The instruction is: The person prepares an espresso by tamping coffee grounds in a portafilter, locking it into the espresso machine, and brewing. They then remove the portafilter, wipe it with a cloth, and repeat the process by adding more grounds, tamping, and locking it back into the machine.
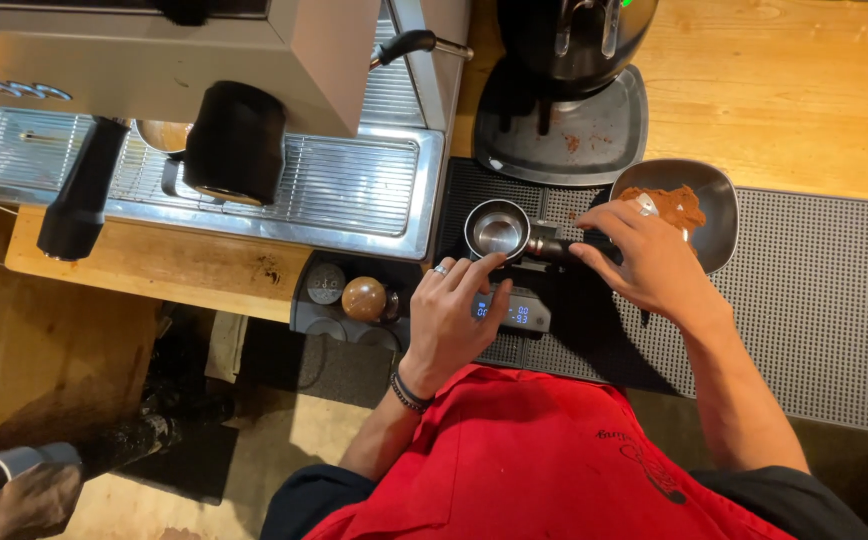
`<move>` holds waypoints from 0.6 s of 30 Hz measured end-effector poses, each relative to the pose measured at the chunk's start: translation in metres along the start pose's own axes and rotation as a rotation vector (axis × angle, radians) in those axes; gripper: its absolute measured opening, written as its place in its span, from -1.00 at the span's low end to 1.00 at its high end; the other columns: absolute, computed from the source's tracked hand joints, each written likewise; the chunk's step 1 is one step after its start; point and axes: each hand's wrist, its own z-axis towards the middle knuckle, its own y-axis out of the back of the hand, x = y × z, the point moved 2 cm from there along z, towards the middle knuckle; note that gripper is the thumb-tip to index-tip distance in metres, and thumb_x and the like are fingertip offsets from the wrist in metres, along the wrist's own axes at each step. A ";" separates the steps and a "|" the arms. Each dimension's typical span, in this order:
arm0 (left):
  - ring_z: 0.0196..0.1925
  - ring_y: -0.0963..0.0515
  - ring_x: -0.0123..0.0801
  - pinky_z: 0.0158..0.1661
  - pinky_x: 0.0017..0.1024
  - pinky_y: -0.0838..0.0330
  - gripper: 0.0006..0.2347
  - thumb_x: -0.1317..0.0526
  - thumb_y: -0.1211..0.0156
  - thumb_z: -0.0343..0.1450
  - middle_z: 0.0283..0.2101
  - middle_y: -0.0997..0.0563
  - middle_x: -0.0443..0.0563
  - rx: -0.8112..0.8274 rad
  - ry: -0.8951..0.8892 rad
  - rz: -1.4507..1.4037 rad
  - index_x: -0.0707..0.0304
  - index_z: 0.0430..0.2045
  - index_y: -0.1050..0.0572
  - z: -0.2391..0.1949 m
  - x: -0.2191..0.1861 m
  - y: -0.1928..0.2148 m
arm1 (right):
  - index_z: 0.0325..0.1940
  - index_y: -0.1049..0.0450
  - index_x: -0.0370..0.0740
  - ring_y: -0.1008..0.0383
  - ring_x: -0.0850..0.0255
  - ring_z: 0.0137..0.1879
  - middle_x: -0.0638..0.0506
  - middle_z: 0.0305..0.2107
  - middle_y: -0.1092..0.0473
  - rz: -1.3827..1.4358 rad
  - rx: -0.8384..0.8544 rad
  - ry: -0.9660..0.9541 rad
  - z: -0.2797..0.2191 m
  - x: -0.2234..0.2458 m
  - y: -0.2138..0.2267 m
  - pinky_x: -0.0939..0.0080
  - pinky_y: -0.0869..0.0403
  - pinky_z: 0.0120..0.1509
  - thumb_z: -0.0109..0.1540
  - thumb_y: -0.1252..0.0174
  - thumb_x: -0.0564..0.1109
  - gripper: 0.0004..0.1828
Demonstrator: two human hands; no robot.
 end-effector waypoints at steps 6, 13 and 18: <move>-0.44 -0.48 -0.30 -0.40 -0.37 -0.42 -0.75 0.22 -0.34 0.39 -0.52 -0.41 -0.18 -0.036 0.013 0.005 0.16 -0.05 -0.60 -0.002 0.010 0.002 | 0.09 -0.55 -0.11 -0.58 -0.13 0.02 -0.05 -0.16 -0.54 0.001 0.185 -0.095 0.008 -0.010 -0.008 -0.11 -0.55 0.00 0.37 -0.16 0.10 -0.67; -0.45 -0.47 -0.28 -0.40 -0.34 -0.43 -0.74 0.23 -0.34 0.40 -0.51 -0.41 -0.18 -0.060 0.031 0.001 0.16 -0.04 -0.59 -0.007 0.016 0.002 | 0.19 -0.52 -0.20 -0.58 -0.22 0.05 -0.16 -0.14 -0.56 0.010 0.384 -0.212 0.026 -0.001 -0.005 -0.24 -0.55 0.07 0.38 -0.09 0.14 -0.54; -0.45 -0.48 -0.28 -0.40 -0.34 -0.43 -0.73 0.21 -0.33 0.40 -0.50 -0.42 -0.19 -0.055 0.064 -0.018 0.16 -0.01 -0.58 -0.013 0.019 0.002 | 0.20 -0.54 -0.16 -0.63 -0.17 0.02 -0.12 -0.16 -0.61 -0.006 0.559 -0.325 0.032 -0.002 -0.004 -0.20 -0.57 0.09 0.35 -0.08 0.23 -0.48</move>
